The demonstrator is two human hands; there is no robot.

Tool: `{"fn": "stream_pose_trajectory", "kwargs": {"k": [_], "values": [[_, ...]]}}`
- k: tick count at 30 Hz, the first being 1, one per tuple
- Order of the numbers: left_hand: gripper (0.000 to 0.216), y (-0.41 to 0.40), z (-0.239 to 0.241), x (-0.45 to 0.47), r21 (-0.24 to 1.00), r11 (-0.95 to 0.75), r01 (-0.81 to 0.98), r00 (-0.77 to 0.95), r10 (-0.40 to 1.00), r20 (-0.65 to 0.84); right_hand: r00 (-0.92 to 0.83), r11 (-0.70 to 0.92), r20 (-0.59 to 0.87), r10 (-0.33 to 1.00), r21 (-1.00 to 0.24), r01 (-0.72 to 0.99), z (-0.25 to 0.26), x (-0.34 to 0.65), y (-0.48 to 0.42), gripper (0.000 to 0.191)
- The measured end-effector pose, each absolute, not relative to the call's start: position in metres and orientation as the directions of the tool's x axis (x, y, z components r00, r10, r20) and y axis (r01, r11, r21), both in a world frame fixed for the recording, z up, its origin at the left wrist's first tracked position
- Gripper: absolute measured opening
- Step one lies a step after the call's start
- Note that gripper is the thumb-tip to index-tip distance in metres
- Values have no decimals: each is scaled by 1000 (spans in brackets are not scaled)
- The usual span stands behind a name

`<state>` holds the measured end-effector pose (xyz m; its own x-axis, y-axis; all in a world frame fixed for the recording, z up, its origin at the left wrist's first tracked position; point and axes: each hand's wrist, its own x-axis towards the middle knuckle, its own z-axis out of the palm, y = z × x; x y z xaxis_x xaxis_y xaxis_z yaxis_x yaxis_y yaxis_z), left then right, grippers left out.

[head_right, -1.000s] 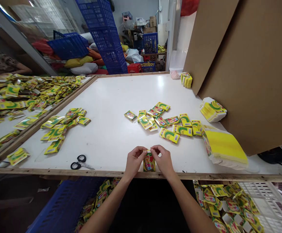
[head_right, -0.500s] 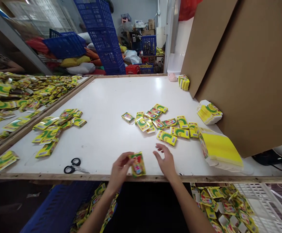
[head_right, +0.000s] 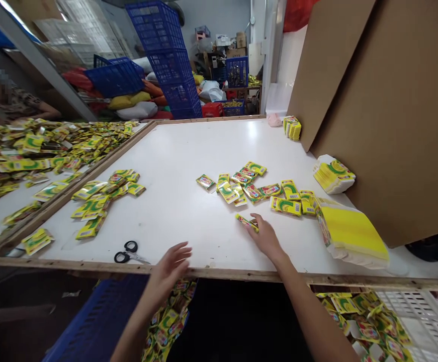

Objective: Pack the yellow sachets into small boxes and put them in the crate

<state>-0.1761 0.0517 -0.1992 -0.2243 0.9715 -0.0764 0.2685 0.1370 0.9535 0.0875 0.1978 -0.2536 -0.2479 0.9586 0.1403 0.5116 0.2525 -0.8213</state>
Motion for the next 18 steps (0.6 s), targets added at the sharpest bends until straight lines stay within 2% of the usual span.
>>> {"fn": "stream_pose_trajectory", "kwargs": {"k": [2, 3, 7, 9, 11, 15, 18], "values": [[57, 81, -216, -134, 993, 96, 64, -237, 968, -79, -317, 149, 58, 947, -951, 270, -256, 78, 179, 34], [58, 94, -223, -115, 996, 82, -16, -250, 965, -84, -358, 105, 35, 933, -978, 178, -258, 75, 170, 33], [54, 124, -229, -69, 985, -46, -166, -282, 959, -2, -370, 28, 24, 929, -1000, 5, -258, 70, 145, 36], [54, 128, -226, -62, 974, -114, -194, -294, 954, 53, -344, 46, 52, 937, -999, -25, -254, 73, 141, 39], [46, 129, -224, -62, 970, -127, -209, -230, 970, 78, -327, 74, 80, 942, -997, -29, -251, 76, 140, 44], [24, 129, -229, -70, 989, -49, -136, -69, 997, 40, -354, 76, 57, 934, -996, 41, -251, 82, 140, 50], [17, 130, -233, -74, 999, 14, -49, -7, 1000, -14, -395, 91, 37, 918, -988, 121, -251, 88, 143, 50]]}}
